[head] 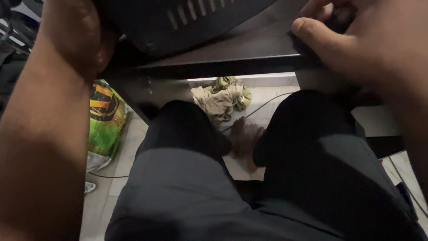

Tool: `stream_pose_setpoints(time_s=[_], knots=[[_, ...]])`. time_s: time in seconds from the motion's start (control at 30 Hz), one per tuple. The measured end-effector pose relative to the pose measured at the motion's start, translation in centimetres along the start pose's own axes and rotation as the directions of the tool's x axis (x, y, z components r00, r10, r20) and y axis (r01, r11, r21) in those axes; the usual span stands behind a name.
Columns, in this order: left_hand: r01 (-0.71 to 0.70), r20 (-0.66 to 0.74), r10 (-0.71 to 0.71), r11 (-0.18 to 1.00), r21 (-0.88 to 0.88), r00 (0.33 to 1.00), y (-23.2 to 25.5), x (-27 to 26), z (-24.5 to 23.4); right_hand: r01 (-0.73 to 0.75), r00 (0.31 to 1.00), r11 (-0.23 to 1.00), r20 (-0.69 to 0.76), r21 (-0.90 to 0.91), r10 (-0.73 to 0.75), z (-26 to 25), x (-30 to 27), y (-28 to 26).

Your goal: The person uses a small screwdriver to remove screws from the black cover of a white electronic device, then separates the cover from the main body and removes a metal bracket from the interior.

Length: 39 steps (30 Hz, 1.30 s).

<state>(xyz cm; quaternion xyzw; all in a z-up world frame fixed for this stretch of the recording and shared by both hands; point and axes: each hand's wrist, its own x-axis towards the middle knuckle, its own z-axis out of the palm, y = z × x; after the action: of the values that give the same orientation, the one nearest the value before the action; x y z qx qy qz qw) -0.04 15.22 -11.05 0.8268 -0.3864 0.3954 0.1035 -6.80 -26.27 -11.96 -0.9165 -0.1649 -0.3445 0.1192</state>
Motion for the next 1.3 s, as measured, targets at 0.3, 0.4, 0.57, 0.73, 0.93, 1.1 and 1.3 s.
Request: stream_pose_setpoints(time_s=[0.3, 0.4, 0.57, 0.73, 0.93, 1.1, 1.3], knots=[[-0.098, -0.035, 0.095, 0.99, -0.098, 0.995, 0.3, -0.3, -0.2, 0.089, 0.995, 0.996, -0.053, -0.012, -0.09, -0.2, 0.2, -0.4], [-0.068, -0.021, 0.066, 0.979, -0.191, 0.998, 0.8, 0.2, -0.4, 0.008, 0.999, 0.991, -0.044, 0.135, -0.002, 0.2, 0.3, -0.7], [0.099, -0.009, -0.123, 0.84, -0.534, 0.992, 3.2, 2.1, -0.7, -0.11, 0.994, 0.993, -0.01, -0.053, 0.109, -0.6, 0.2, -1.1], [0.325, 0.207, -0.356, 0.31, -0.893, 0.911, 5.5, 3.5, -1.0, -0.156, 0.988, 0.987, 0.004, -0.045, 0.156, -1.2, 0.4, -2.0], [0.235, 0.158, -0.306, 0.231, -0.944, 0.939, 6.2, 4.3, -1.0, -0.142, 0.99, 0.99, 0.01, 0.003, 0.142, -2.1, 0.4, -2.2], [0.338, 0.192, -0.379, 0.37, -0.865, 0.905, 6.6, 4.4, -1.0, -0.248, 0.965, 0.959, 0.119, 0.139, 0.233, -2.7, 0.4, -1.6], [0.387, 0.224, -0.422, 0.356, -0.85, 0.879, 7.1, 4.6, -1.4, -0.301, 0.954, 0.889, 0.101, 0.345, 0.284, -3.6, 0.4, -0.9]])
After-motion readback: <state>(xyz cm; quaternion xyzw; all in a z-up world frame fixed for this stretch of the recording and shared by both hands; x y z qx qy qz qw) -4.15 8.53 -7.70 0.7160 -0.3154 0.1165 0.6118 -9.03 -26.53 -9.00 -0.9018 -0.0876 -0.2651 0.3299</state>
